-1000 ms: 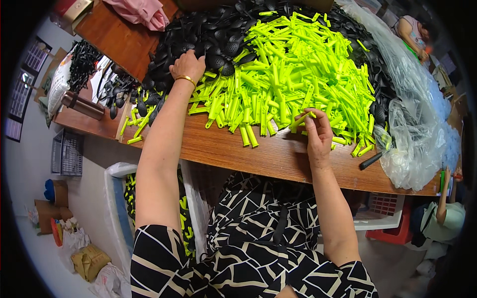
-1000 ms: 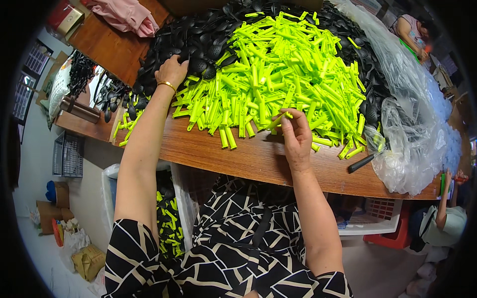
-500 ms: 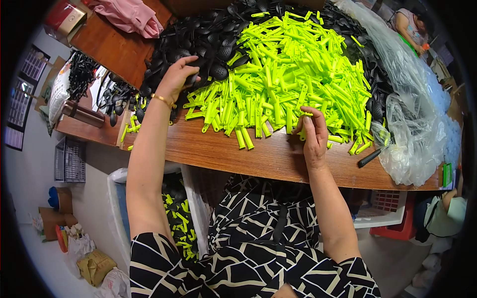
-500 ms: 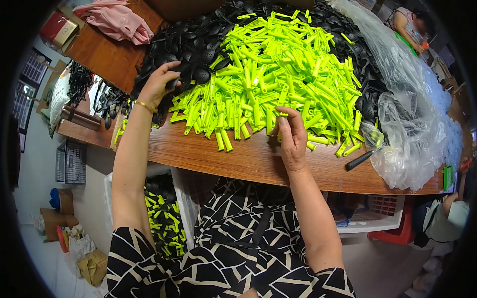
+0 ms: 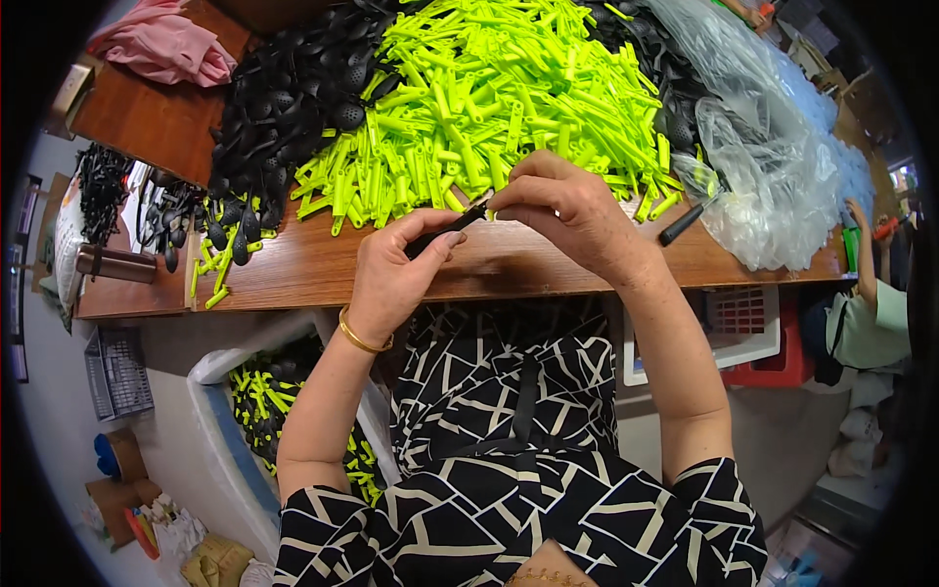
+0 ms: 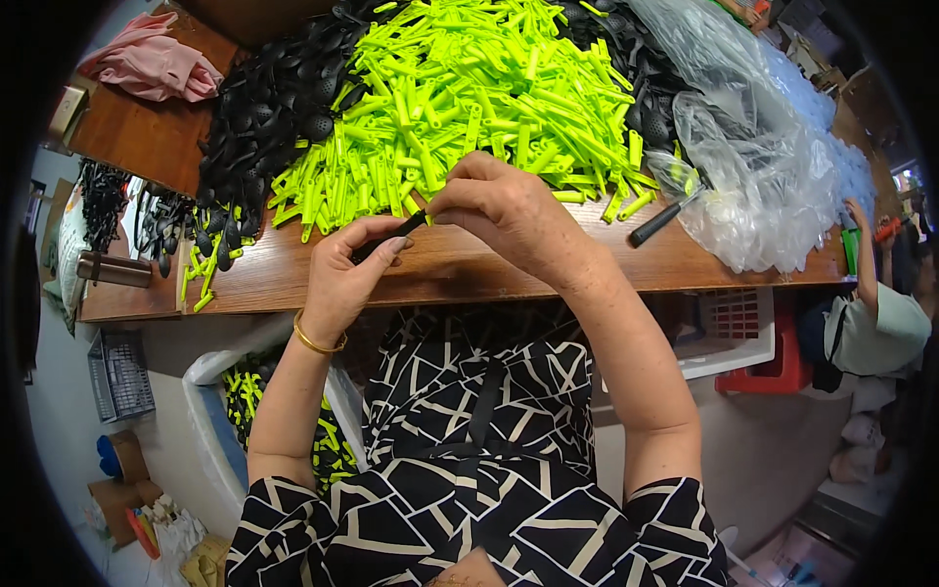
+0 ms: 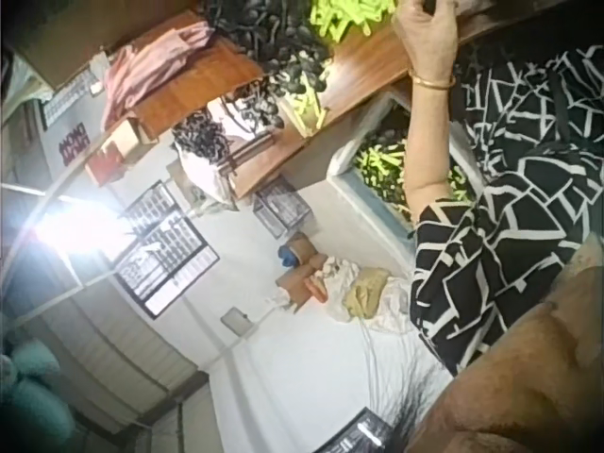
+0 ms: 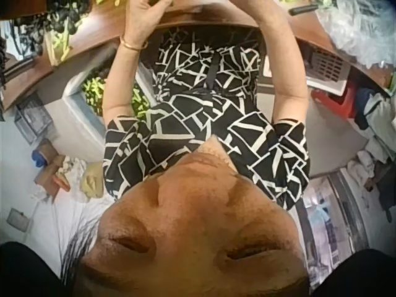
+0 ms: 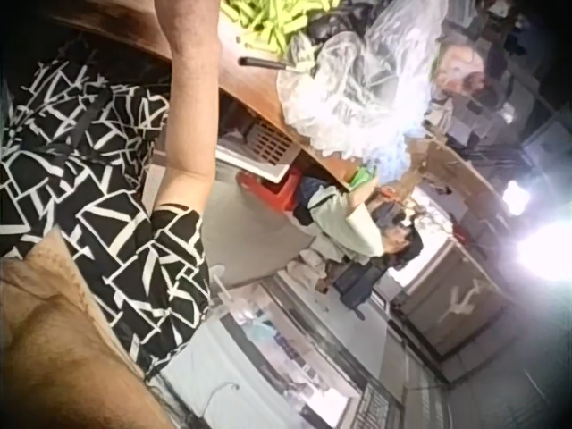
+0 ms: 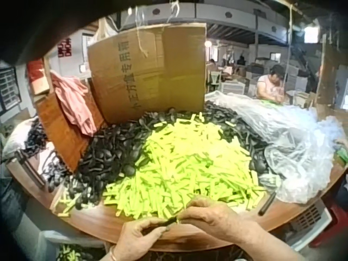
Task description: The person assembles kitchen utensils by inserting neon green plastic handles into black plastic heads. They use a hammer to tap the handles securely into place and then drop the finished items into a white bin below the table.
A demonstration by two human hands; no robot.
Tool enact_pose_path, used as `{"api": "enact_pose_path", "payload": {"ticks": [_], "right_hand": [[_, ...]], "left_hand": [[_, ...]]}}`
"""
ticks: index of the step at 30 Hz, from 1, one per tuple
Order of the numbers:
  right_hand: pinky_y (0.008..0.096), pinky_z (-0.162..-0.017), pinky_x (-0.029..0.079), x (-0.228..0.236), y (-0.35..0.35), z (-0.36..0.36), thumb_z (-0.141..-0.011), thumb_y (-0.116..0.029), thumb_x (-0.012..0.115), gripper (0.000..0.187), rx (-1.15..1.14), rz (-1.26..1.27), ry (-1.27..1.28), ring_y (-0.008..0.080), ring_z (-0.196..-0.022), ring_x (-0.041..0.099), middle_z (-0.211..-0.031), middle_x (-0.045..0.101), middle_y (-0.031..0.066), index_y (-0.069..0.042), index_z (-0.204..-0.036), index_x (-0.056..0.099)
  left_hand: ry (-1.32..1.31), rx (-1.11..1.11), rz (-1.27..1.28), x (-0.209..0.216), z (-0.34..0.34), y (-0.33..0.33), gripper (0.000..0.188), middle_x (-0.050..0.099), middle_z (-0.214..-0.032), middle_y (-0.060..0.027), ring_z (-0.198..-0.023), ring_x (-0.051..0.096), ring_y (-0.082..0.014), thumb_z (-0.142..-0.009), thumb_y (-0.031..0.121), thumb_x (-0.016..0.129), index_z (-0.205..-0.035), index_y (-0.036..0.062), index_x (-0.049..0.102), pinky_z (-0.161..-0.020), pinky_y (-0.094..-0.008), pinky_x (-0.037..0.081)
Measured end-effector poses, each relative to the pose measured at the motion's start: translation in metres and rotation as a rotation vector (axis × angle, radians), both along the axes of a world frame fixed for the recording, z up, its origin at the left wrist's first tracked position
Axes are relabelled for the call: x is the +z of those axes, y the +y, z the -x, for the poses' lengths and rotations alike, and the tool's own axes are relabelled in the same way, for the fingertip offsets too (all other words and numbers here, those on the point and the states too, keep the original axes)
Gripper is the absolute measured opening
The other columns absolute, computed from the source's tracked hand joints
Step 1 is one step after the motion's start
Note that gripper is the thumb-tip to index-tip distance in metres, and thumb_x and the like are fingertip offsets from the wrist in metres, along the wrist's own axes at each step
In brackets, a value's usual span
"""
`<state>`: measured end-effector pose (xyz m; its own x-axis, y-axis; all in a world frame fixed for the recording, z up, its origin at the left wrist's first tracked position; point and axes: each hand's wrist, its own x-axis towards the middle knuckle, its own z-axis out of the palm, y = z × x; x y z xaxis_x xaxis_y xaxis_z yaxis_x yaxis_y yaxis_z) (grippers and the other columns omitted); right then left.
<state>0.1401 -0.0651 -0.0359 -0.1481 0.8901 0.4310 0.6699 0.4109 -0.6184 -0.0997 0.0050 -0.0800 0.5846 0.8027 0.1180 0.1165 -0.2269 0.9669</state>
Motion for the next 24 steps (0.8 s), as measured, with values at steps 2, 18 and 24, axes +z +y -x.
{"api": "enact_pose_path", "payload": {"ticks": [2, 18, 24], "right_hand": [[0.0339, -0.074, 0.055, -0.002, -0.007, -0.003, -0.084, -0.004, 0.079, 0.018, 0.002, 0.014, -0.021, 0.0239, -0.089, 0.070, -0.096, 0.068, 0.0077, -0.007, -0.101, 0.076], [0.0283, -0.082, 0.057, -0.021, -0.037, -0.011, -0.085, -0.001, 0.080, 0.018, 0.053, 0.138, 0.209, 0.0145, -0.095, 0.068, -0.101, 0.070, 0.0049, -0.004, -0.099, 0.068], [0.0267, -0.082, 0.056, -0.021, -0.045, -0.012, -0.092, -0.003, 0.075, 0.013, 0.031, 0.394, 0.415, 0.0087, -0.090, 0.067, -0.101, 0.073, 0.0039, 0.000, -0.101, 0.066]], "left_hand": [[0.046, -0.023, -0.044, 0.007, -0.002, -0.008, 0.021, 0.076, -0.105, -0.0073, -0.096, 0.069, -0.0109, -0.097, 0.003, 0.070, -0.116, -0.0041, 0.072, -0.087, -0.0254, 0.055], [0.204, -0.095, -0.296, 0.039, -0.003, -0.034, 0.022, 0.078, -0.100, -0.0087, -0.088, 0.071, -0.0118, -0.093, 0.003, 0.071, -0.114, -0.0012, 0.075, -0.080, -0.0271, 0.055], [0.237, -0.142, -0.270, 0.042, -0.004, -0.027, 0.022, 0.078, -0.100, -0.0093, -0.089, 0.072, -0.0134, -0.092, 0.003, 0.071, -0.113, -0.0018, 0.075, -0.080, -0.0279, 0.055]]}}
